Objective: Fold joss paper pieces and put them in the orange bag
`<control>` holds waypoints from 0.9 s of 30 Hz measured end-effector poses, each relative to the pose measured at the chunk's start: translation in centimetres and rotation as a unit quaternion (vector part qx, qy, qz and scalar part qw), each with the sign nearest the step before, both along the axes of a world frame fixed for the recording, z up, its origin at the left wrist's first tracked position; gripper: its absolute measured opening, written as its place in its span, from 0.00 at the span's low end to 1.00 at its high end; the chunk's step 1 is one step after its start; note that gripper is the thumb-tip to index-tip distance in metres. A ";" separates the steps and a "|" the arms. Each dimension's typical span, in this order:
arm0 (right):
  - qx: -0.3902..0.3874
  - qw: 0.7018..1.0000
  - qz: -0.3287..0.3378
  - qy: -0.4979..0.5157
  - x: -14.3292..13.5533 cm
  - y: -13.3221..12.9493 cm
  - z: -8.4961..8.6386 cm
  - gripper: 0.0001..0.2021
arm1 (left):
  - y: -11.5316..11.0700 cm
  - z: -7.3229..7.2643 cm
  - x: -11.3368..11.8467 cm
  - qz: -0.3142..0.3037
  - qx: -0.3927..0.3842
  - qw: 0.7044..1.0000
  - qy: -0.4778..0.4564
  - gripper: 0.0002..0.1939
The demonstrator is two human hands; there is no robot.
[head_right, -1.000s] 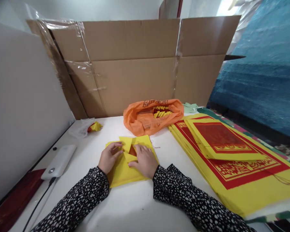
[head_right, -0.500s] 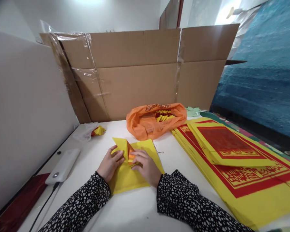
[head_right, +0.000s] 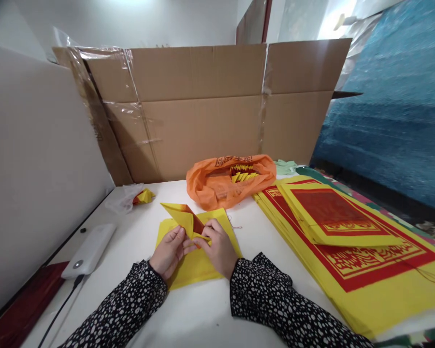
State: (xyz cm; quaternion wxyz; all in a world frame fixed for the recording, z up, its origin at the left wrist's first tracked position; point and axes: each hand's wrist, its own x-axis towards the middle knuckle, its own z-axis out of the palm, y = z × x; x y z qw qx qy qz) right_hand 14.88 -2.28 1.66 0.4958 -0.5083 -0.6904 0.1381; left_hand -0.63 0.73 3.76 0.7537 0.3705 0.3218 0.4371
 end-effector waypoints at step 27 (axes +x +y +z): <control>0.128 0.976 0.112 -0.138 2.5 -0.5 1.7 0.22 | 3.5 -1.4 -2.5 -0.080 0.492 0.804 0.324 0.21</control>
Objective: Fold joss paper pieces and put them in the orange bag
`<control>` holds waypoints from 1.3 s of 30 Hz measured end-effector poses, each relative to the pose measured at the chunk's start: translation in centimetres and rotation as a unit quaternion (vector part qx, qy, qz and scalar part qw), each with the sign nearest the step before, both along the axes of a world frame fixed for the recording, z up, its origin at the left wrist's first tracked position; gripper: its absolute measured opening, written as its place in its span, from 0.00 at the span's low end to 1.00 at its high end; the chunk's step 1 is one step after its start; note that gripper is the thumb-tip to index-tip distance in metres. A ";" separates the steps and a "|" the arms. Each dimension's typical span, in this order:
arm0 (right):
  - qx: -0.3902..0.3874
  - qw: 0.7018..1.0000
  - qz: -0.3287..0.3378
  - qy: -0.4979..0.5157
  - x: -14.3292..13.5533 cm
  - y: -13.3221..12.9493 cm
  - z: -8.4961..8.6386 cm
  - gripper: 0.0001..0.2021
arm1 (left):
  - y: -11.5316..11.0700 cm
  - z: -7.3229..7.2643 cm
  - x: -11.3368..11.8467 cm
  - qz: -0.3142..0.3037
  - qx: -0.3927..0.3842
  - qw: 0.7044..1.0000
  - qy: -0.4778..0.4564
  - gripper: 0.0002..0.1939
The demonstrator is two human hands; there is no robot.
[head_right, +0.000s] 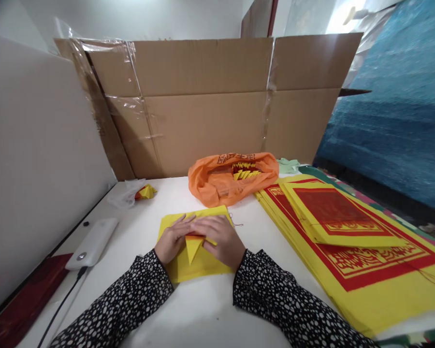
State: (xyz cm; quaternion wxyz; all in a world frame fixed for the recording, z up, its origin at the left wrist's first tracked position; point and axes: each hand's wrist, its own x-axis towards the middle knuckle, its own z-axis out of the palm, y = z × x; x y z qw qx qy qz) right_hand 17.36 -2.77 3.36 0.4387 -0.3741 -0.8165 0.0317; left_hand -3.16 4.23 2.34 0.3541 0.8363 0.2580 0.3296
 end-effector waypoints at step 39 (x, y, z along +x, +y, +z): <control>-0.123 0.964 -0.093 -0.219 -4.3 -6.1 -5.3 0.40 | 1.2 -0.5 0.0 0.080 -0.205 0.975 -0.030 0.13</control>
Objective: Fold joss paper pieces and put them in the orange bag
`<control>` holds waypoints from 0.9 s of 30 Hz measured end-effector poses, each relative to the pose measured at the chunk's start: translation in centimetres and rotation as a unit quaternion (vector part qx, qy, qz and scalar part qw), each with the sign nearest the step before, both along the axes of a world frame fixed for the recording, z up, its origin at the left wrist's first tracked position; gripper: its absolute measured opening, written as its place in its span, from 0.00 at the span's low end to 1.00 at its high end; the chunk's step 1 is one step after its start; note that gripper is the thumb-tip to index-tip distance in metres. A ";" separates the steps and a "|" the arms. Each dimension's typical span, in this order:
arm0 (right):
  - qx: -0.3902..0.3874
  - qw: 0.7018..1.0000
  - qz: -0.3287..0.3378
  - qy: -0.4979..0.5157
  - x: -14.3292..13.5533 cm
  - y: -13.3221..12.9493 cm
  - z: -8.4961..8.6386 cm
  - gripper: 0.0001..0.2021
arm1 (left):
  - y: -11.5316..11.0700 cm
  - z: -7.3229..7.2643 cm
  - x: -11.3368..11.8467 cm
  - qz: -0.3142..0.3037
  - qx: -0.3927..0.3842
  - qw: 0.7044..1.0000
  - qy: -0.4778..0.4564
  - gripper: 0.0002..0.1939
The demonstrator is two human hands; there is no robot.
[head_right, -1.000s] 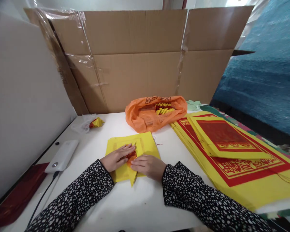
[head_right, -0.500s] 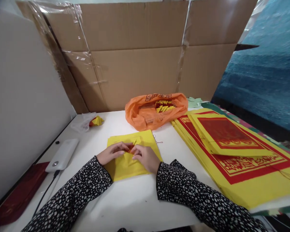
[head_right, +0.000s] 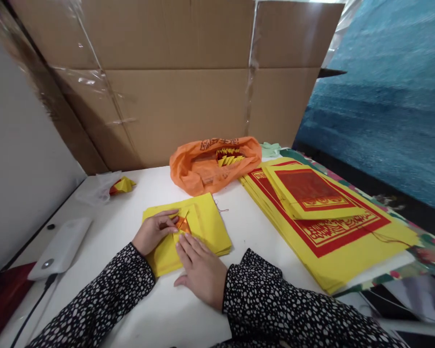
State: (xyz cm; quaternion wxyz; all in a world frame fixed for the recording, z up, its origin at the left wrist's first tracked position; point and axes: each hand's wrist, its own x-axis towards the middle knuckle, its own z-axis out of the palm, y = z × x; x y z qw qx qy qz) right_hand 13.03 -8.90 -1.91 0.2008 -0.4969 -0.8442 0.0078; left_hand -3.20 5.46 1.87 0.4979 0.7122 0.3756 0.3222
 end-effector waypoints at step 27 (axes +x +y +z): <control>-0.050 0.998 -0.041 0.014 -0.7 -0.9 1.5 0.32 | 0.0 -1.2 0.0 -0.003 0.003 1.000 0.006 0.09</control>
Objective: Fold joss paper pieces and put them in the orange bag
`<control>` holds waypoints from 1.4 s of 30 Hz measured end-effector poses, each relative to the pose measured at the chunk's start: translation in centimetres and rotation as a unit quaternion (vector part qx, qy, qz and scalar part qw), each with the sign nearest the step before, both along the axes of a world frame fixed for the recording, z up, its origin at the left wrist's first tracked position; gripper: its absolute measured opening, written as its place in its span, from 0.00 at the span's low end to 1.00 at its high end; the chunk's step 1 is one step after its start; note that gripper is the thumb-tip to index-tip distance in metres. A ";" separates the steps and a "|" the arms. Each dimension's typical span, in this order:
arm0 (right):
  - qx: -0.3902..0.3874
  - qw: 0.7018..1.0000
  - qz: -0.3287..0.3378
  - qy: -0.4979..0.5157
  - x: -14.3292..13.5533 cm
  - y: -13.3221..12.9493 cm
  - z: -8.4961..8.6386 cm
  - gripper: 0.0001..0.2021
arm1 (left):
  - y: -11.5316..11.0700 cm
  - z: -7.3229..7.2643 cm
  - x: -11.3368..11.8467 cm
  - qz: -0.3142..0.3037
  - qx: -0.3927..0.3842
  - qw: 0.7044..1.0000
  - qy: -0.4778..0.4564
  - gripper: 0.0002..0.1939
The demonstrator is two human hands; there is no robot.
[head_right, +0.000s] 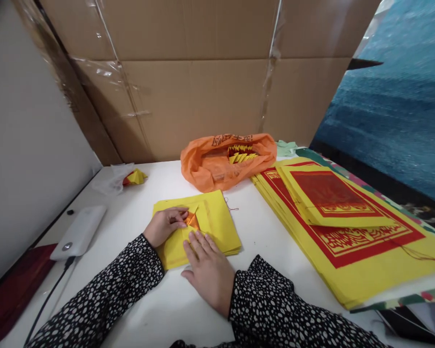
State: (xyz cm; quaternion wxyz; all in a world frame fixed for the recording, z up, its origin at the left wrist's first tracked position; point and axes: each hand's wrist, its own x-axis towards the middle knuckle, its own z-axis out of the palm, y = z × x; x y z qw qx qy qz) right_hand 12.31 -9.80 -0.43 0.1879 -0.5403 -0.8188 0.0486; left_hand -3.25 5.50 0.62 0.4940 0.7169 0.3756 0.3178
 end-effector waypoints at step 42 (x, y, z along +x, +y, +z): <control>-0.006 0.915 -0.019 0.403 1.7 7.1 2.7 0.15 | -1.8 2.9 -0.1 0.174 -0.287 0.912 -0.234 0.17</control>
